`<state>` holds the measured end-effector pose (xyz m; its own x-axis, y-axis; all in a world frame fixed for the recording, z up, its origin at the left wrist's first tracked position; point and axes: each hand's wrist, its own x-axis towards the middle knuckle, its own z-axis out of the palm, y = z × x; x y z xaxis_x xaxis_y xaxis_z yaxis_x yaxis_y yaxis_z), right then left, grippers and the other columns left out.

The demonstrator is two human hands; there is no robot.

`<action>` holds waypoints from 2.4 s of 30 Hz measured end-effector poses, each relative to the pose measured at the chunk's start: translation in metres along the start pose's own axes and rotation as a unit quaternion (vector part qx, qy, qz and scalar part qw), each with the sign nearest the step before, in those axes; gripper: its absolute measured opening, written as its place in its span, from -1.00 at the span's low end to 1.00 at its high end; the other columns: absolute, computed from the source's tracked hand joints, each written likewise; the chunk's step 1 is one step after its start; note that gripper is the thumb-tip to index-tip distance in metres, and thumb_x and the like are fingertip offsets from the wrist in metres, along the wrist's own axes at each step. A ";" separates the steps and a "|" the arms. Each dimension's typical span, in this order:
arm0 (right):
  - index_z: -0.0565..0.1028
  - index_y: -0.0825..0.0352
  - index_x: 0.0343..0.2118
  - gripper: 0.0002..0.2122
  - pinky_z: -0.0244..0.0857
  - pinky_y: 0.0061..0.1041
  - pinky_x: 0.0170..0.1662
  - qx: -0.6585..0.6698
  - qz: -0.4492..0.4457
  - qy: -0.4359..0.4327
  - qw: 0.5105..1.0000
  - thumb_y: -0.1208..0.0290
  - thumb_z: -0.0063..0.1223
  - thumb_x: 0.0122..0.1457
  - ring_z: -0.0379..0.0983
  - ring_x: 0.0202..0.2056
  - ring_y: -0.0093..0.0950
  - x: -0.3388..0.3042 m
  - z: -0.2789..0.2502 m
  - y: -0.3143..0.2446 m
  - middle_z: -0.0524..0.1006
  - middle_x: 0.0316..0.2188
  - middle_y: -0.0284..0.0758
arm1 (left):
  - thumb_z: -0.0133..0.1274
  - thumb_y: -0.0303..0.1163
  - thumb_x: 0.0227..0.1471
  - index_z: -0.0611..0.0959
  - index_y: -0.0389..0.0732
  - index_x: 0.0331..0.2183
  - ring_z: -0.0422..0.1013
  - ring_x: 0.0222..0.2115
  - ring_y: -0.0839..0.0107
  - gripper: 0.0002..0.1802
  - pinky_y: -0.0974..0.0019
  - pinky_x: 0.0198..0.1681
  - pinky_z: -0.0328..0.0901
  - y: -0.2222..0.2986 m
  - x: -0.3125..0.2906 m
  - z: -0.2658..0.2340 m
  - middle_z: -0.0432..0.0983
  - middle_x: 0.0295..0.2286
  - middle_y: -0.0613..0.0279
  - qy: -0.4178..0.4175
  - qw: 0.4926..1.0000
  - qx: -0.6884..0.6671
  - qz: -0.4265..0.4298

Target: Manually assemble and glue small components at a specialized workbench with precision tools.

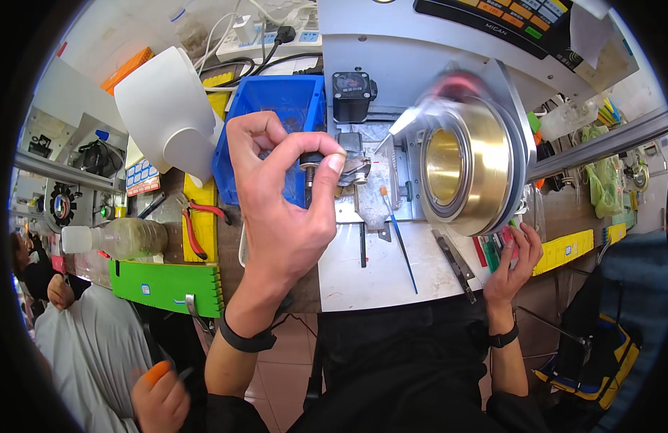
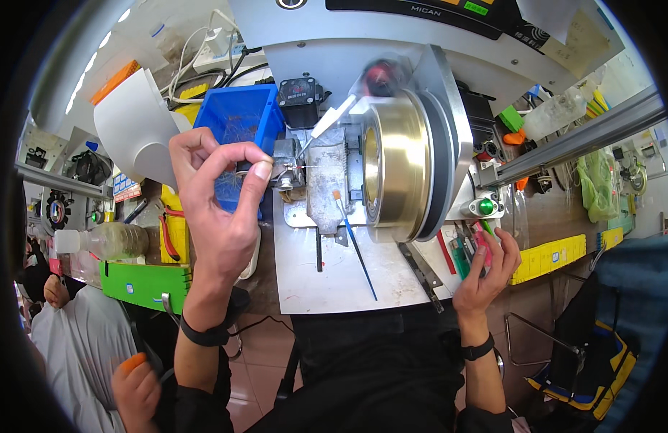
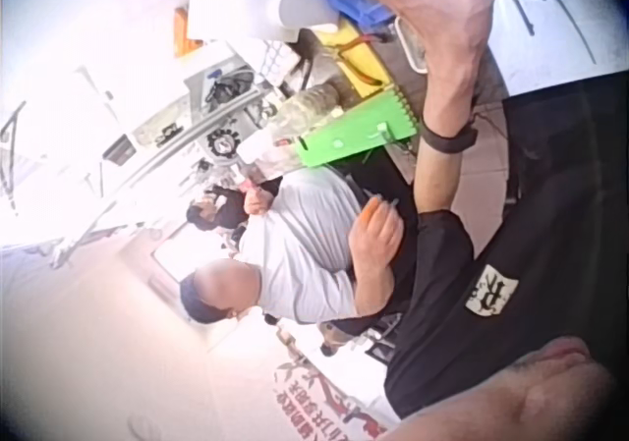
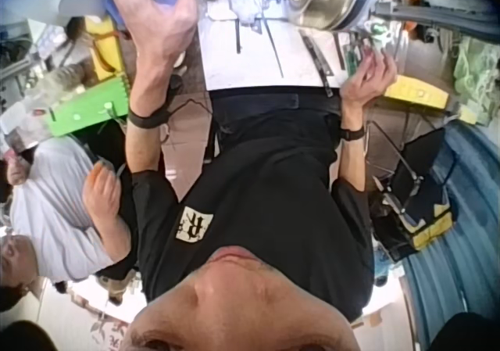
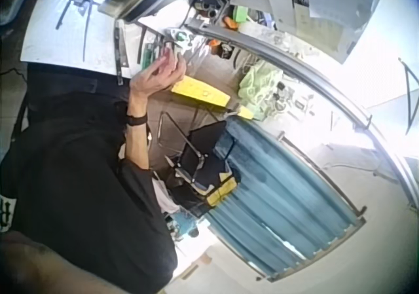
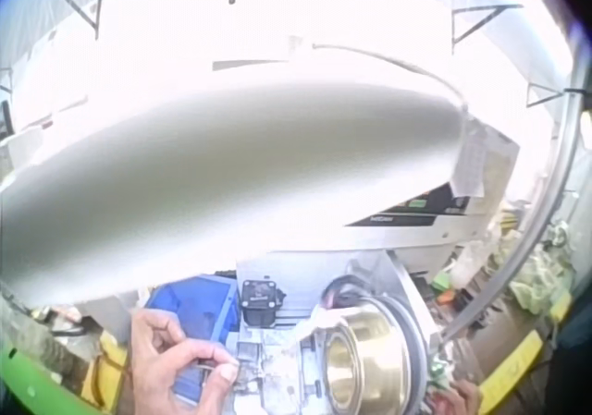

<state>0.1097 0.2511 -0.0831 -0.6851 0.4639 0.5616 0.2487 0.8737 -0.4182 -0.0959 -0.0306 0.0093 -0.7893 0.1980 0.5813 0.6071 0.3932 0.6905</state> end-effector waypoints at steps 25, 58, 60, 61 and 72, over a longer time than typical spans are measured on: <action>0.52 0.44 -0.10 -0.78 0.07 -0.18 0.21 0.003 0.004 -0.003 1.000 0.56 -0.07 0.23 0.24 0.12 -0.14 0.001 -0.002 -0.003 0.44 0.00 -0.15 | 0.23 -0.54 -0.11 0.67 -0.21 -0.42 0.19 -0.30 0.39 -0.89 0.38 -0.15 0.15 0.008 0.001 -0.002 0.12 -0.31 0.27 0.000 1.000 0.011 -0.018; 0.53 0.44 -0.12 -0.80 0.09 -0.19 0.19 0.011 -0.006 0.005 1.000 0.56 -0.05 0.24 0.26 0.09 -0.12 0.001 -0.002 -0.002 0.45 -0.05 -0.13 | 0.25 -0.55 -0.13 0.66 -0.22 -0.41 0.21 -0.31 0.32 -0.87 0.33 -0.11 0.17 0.010 0.001 -0.002 0.14 -0.31 0.20 -0.005 0.999 -0.017 -0.033; 0.53 0.43 -0.12 -0.80 0.09 -0.20 0.18 0.020 -0.012 0.005 1.000 0.55 -0.05 0.24 0.27 0.09 -0.13 0.001 -0.002 -0.002 0.46 -0.05 -0.14 | 0.25 -0.55 -0.13 0.66 -0.22 -0.42 0.21 -0.31 0.33 -0.87 0.33 -0.12 0.17 0.008 0.001 -0.001 0.14 -0.31 0.21 -0.010 0.999 -0.019 -0.034; 0.53 0.43 -0.12 -0.79 0.08 -0.20 0.19 0.023 -0.008 0.001 1.000 0.51 -0.05 0.25 0.27 0.09 -0.13 0.002 -0.002 -0.001 0.46 -0.04 -0.14 | 0.24 -0.52 -0.11 0.66 -0.22 -0.42 0.20 -0.30 0.36 -0.89 0.34 -0.13 0.17 0.007 0.000 -0.001 0.14 -0.31 0.24 -0.005 0.999 -0.016 -0.031; 0.53 0.43 -0.11 -0.79 0.27 -0.36 0.03 0.127 -0.001 -0.011 0.992 0.47 -0.05 0.27 0.43 -0.07 -0.28 0.016 -0.062 -0.068 0.51 -0.10 -0.17 | 0.26 -0.49 -0.07 0.67 -0.21 -0.40 0.22 -0.30 0.31 -0.89 0.31 -0.12 0.18 0.017 -0.007 -0.005 0.15 -0.32 0.21 0.033 0.999 0.003 -0.019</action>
<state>0.1244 0.2083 -0.0017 -0.7016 0.4557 0.5477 0.0690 0.8085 -0.5844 -0.0795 -0.0293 0.0194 -0.8032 0.1228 0.5829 0.5770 0.4039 0.7099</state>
